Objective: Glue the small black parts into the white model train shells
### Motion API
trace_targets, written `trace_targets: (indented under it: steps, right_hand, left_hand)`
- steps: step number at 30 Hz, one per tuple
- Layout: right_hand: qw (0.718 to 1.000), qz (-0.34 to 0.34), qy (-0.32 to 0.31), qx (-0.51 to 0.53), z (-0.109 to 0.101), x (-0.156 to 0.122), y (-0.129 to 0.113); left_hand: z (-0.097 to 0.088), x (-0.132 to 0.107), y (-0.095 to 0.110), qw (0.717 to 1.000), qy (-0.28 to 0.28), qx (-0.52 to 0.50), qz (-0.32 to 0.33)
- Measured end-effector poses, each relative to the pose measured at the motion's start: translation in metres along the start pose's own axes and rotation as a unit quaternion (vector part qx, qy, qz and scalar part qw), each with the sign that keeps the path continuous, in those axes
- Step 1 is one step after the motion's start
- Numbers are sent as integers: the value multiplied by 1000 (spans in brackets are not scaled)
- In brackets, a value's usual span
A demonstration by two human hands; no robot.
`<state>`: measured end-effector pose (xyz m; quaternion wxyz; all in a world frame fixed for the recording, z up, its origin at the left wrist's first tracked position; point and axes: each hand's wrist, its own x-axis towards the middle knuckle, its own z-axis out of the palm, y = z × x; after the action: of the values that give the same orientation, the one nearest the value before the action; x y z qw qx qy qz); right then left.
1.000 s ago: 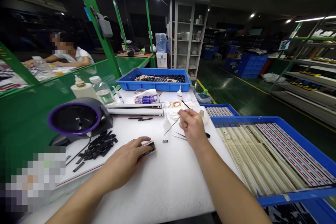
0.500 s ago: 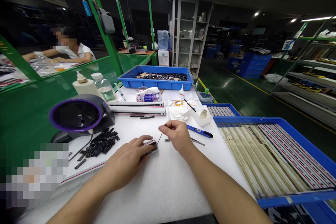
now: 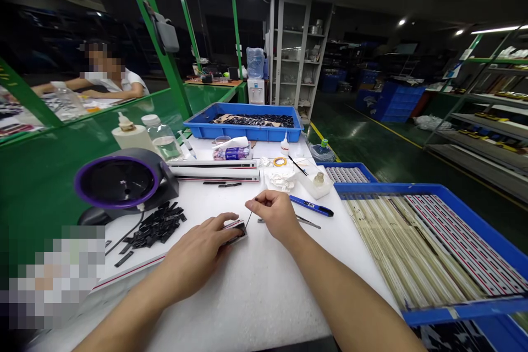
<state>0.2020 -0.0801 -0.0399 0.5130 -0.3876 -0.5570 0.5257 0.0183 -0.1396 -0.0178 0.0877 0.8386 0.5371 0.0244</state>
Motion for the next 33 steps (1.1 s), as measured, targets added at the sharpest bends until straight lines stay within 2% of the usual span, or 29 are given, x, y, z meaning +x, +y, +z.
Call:
trace_targets:
  steps: [33]
  right_hand:
    - [998,-40,-6,-48,-4,-3,-3]
  left_hand:
    - [0,0,-1,1000,3,-2,6]
